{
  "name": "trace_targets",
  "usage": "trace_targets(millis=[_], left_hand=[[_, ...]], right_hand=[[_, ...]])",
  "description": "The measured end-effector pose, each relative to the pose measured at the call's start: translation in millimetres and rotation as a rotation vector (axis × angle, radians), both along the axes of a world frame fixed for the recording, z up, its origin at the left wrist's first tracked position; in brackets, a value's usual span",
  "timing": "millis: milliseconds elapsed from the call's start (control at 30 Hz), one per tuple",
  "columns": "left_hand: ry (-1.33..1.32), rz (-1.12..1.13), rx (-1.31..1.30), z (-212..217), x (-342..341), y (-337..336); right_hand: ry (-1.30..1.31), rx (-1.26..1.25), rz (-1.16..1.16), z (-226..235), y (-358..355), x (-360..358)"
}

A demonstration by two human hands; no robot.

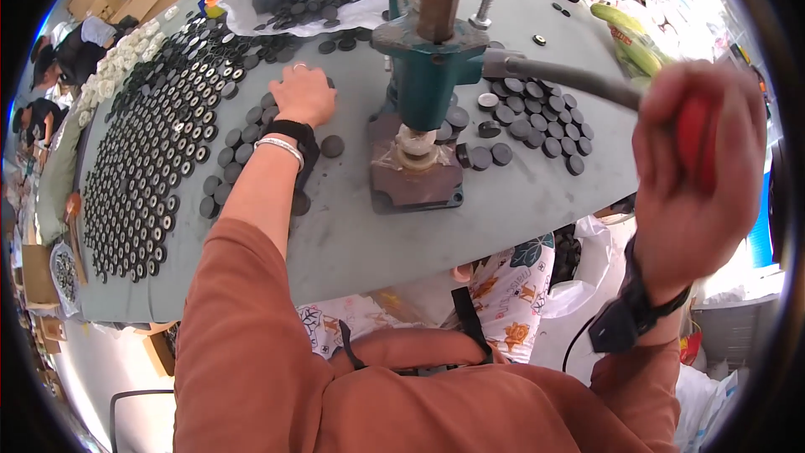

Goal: Use a manual press to assemble small circular rubber or plastic components on a factory table.

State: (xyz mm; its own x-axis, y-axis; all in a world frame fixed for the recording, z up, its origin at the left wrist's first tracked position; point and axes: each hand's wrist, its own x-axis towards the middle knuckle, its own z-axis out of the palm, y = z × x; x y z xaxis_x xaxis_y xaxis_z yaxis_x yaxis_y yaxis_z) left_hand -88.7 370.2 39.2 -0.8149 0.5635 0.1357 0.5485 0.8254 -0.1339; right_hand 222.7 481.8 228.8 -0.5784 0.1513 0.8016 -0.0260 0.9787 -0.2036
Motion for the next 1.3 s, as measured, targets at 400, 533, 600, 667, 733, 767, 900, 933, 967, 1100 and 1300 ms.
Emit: trace_targets(millis=[400, 533, 600, 667, 733, 767, 900, 933, 967, 1100, 1300], left_hand=[[-0.137, -0.368, 0.584, 10.7, 31.0, -9.0], [-0.548, -0.355, 0.800, 33.4, 106.4, -32.5], [-0.707, -0.321, 0.814, 31.4, 125.8, -34.2], [-0.638, -0.368, 0.850, 22.8, 136.9, -31.7], [-0.602, -0.372, 0.871, 15.2, 141.2, -25.5], [-0.574, -0.371, 0.904, 12.4, 141.5, -20.9], [-0.468, -0.376, 0.860, 15.7, 142.7, -8.5], [-0.467, -0.370, 0.858, 16.1, 143.4, -6.8], [-0.474, -0.366, 0.851, 16.5, 144.0, -5.4], [-0.487, -0.377, 0.920, 6.6, 143.1, -7.9], [-0.526, -0.360, 0.936, 12.2, 145.7, -3.7]], right_hand=[[0.273, -0.334, 0.378, 8.7, 44.3, -15.8], [0.292, -0.324, 0.321, 3.6, 50.6, -18.4], [0.301, -0.318, 0.311, 2.3, 46.8, -19.8], [0.310, -0.314, 0.305, 2.5, 50.1, -17.0], [0.317, -0.307, 0.289, 1.8, 46.5, -19.1], [0.321, -0.303, 0.278, 2.2, 55.4, -15.7], [0.337, -0.291, 0.252, 0.0, 47.7, -21.6], [0.340, -0.290, 0.247, -0.9, 49.7, -20.7], [0.343, -0.288, 0.243, -1.6, 55.4, -18.3], [0.353, -0.277, 0.218, -4.7, 57.2, -17.1], [0.370, -0.251, 0.169, -6.8, 54.4, -18.5]])
